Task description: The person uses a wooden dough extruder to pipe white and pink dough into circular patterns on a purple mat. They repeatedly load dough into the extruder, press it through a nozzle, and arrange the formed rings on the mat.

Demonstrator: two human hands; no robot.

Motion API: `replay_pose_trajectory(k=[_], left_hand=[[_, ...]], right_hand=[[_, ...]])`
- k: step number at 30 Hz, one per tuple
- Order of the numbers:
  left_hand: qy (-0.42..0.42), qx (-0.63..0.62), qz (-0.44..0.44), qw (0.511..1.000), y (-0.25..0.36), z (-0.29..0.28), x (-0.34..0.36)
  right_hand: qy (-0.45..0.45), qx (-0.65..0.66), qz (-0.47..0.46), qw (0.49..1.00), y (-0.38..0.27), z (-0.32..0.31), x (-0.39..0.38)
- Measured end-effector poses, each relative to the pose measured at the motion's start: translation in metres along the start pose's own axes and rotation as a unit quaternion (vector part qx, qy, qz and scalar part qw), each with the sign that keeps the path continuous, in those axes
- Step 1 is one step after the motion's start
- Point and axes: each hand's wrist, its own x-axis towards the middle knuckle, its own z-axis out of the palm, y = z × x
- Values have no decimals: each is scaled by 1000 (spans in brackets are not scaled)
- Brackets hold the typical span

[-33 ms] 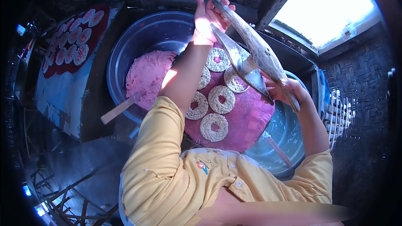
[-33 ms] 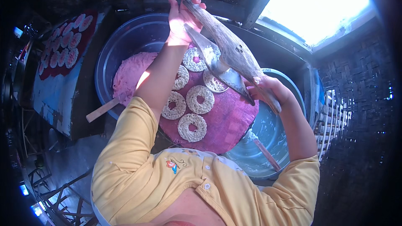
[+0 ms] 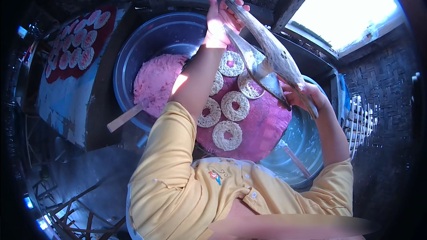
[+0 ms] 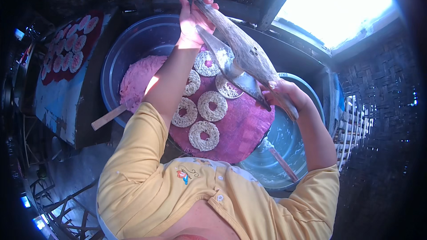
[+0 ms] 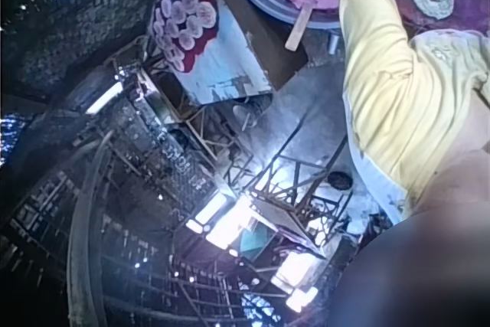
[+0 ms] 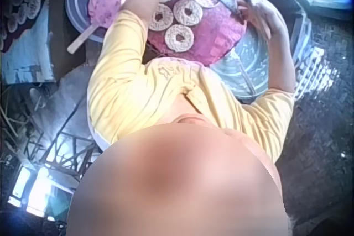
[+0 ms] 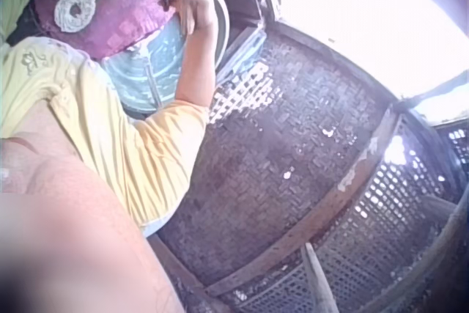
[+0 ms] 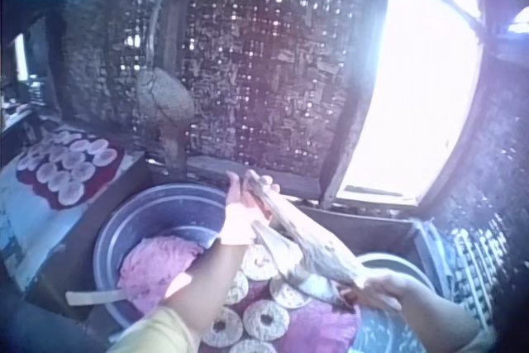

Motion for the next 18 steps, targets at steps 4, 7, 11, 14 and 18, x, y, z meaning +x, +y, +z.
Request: replay_pose_trajectory(k=[4, 7, 11, 14, 18], left_hand=[[-28, -9, 1, 1000, -7, -5, 15], [-34, -7, -5, 999, -19, -4, 15], [64, 5, 1, 998, -39, 3, 2], [124, 19, -5, 992, -44, 8, -9], [96, -13, -40, 995, -27, 6, -21]], right_hand=[[86, -69, 5, 994, -7, -11, -1], [123, -87, 16, 988, -11, -14, -12], [170, -105, 0, 980, -10, -8, -31], [82, -90, 12, 992, -6, -1, -39], [75, -63, -11, 995, 10, 9, -29]])
